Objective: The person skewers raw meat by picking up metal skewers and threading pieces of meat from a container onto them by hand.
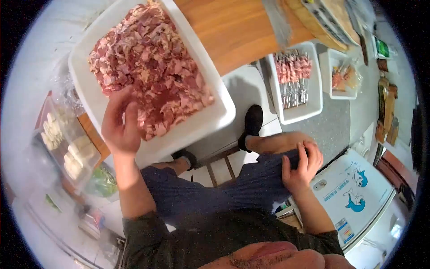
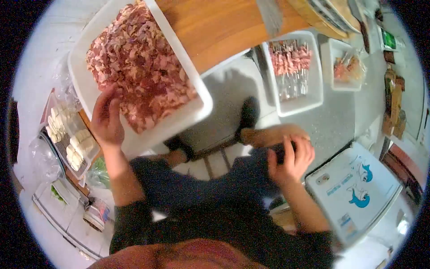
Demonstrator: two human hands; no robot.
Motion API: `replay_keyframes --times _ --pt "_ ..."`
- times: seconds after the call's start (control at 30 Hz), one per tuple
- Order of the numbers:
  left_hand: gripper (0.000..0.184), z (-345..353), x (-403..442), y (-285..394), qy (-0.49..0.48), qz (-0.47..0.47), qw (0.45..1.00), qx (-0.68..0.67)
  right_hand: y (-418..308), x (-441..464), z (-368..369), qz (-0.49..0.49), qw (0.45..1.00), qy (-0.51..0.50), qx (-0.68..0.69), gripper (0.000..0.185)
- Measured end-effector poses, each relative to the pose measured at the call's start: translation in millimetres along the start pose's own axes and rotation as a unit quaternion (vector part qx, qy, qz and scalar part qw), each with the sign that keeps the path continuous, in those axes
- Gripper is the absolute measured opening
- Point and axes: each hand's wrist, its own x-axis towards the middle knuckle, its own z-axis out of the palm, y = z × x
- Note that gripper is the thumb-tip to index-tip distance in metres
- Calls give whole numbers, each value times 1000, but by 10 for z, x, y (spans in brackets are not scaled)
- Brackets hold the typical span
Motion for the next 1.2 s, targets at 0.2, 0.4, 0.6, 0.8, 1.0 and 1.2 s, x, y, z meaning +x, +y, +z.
replay_keyframes --times 0.2,0.4,0.6,0.8,1.0,1.2 --pt "27 106 74 16 43 -38 995 -82 107 579 7 15 995 -88 39 46" --pt "23 137 185 67 35 -128 991 -9 2 729 -233 18 976 -189 108 45" --pt "18 253 571 151 101 -387 858 -322 -280 542 -522 -21 958 -244 151 48" --pt "19 -66 642 654 110 -478 721 -489 -582 271 -986 1 929 -365 56 54" --pt "20 -472 558 1385 -6 -452 739 -499 -827 648 -1809 147 851 -474 171 53" --pt "29 -871 473 1893 -11 -337 845 -415 -1162 1396 -2232 218 777 -503 309 28"
